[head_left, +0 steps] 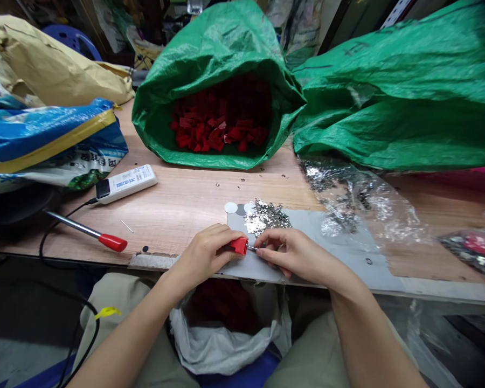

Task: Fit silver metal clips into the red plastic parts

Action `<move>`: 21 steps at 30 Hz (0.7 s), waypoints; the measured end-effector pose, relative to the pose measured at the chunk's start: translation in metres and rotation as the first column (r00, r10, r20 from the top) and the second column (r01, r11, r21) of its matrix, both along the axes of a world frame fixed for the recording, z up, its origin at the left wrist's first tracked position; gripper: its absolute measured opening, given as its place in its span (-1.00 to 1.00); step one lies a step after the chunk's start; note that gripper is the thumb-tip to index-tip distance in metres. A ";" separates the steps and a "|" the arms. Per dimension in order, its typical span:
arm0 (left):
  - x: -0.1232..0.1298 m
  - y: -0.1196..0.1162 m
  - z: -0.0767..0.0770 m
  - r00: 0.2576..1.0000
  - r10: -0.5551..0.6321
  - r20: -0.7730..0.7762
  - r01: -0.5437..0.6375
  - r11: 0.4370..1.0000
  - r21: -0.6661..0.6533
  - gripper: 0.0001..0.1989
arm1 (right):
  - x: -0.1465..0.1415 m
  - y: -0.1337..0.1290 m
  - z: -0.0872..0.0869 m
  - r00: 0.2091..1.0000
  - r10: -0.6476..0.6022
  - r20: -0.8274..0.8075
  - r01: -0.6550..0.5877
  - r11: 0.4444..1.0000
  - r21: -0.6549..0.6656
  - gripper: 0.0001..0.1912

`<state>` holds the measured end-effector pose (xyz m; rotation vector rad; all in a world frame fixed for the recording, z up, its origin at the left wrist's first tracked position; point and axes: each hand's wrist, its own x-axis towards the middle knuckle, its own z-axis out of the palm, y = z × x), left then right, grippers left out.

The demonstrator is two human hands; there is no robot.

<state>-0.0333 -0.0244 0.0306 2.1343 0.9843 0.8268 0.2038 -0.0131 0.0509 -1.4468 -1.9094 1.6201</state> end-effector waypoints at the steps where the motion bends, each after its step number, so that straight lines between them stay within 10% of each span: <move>1: 0.000 0.000 0.000 1.000 -0.001 0.001 0.001 1.000 -0.001 -0.86 | 0.000 0.000 0.000 1.000 -0.001 0.003 0.001 1.000 0.000 -0.79; 21: 0.001 0.002 -0.001 1.000 -0.003 0.007 0.003 0.999 0.032 -0.90 | -0.009 -0.004 0.002 0.997 -0.033 0.076 0.017 0.981 0.195 -0.86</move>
